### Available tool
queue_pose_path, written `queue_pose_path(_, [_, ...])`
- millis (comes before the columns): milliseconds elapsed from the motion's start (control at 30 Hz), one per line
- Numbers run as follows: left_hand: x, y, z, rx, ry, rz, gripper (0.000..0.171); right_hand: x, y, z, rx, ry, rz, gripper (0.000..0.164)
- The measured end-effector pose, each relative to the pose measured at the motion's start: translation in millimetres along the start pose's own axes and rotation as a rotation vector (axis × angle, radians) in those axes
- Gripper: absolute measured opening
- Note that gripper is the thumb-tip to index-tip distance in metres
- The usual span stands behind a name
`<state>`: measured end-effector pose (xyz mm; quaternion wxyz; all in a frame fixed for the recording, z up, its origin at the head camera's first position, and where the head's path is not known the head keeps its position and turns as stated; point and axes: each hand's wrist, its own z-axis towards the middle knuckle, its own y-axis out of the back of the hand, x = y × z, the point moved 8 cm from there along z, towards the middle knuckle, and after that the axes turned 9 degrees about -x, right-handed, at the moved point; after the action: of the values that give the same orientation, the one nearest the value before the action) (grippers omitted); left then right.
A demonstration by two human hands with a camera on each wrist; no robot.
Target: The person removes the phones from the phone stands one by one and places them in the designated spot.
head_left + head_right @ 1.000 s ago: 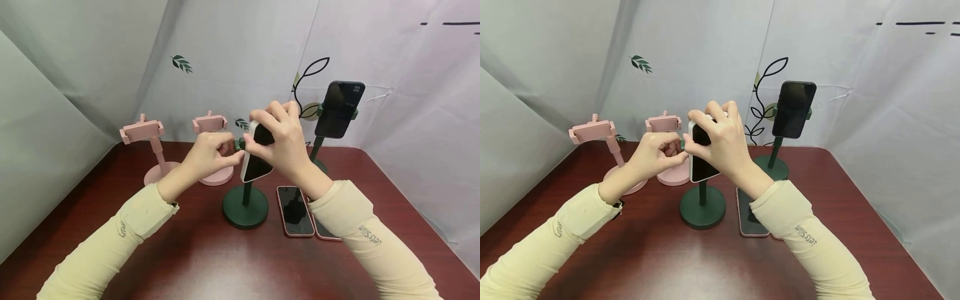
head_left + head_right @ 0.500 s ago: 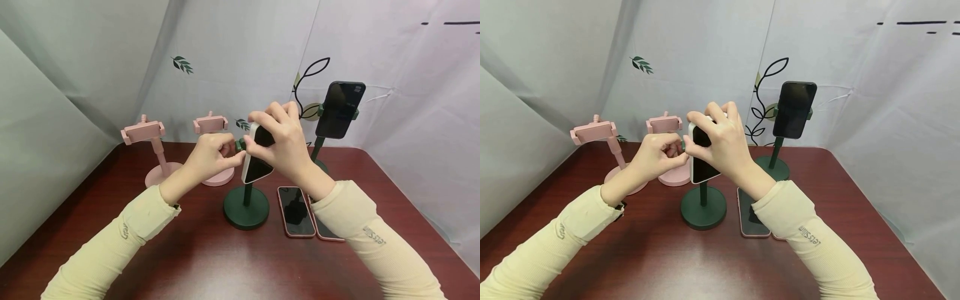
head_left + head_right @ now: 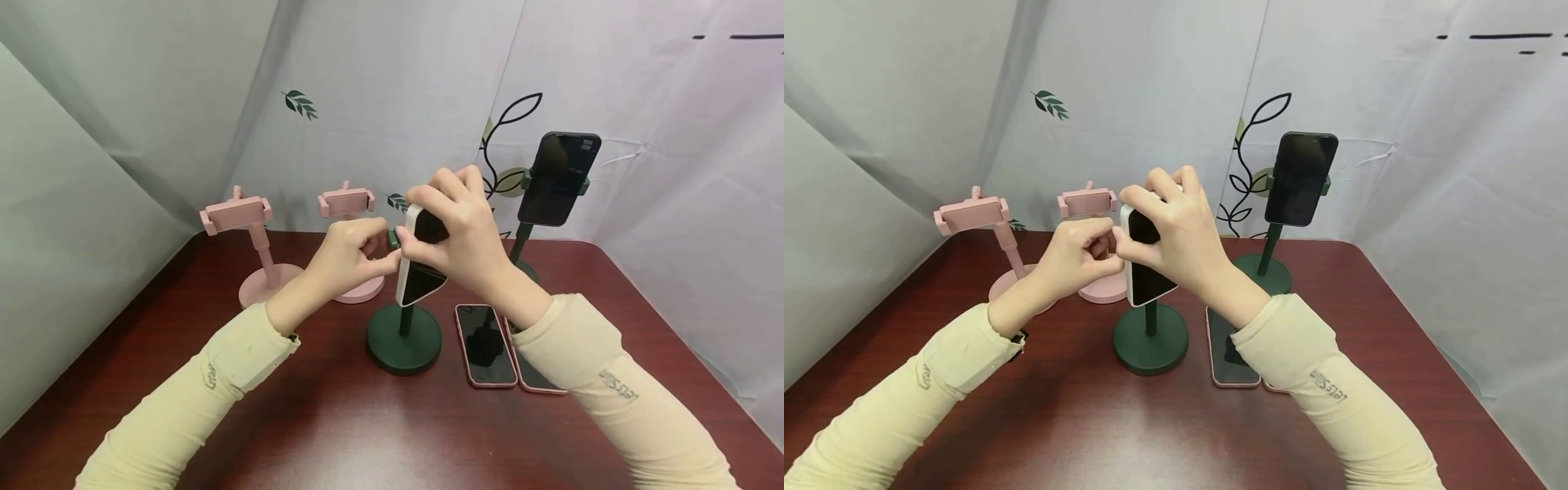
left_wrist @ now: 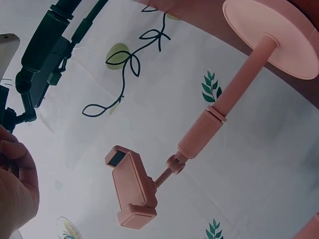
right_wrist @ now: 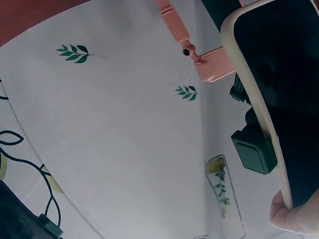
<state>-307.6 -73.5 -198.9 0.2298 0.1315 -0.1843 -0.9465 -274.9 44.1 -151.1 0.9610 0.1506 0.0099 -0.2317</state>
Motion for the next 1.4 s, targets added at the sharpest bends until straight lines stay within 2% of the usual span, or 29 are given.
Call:
queue_pose_path(433, [-0.4,-1.5,3.1,-0.003,-0.001,-0.009,0.024,-3.7,3.0,0.5,-0.001,-0.003,0.045,0.018])
queue_pose_path(733, [-1.0,-2.2,1.5,-0.014,-0.024,0.022,0.025,-4.7,0.4,2.4,0.011,0.004,0.086,0.019])
queue_pose_path(933, [-4.9,-0.1,-1.5,-0.036,-0.076,0.057,0.016,-4.6,-3.0,5.7,0.027,0.000,0.108,0.020])
queue_pose_path(1100, [-5.8,-1.1,-4.8,-0.070,-0.094,0.057,0.008,-6.2,-2.6,6.1,0.032,-0.031,0.125,0.020])
queue_pose_path(1233, [-5.5,-3.2,-8.5,-0.097,-0.070,0.051,0.024,-10.6,-1.0,6.1,0.019,-0.071,0.133,0.019])
queue_pose_path(1333, [-3.6,-4.4,-10.3,-0.104,-0.007,-0.006,0.040,-14.2,0.0,6.7,0.004,-0.106,0.142,0.020])
queue_pose_path(1400, [-3.1,-4.6,-10.6,-0.101,0.022,-0.058,0.044,-16.4,0.2,7.5,-0.007,-0.129,0.149,0.020])
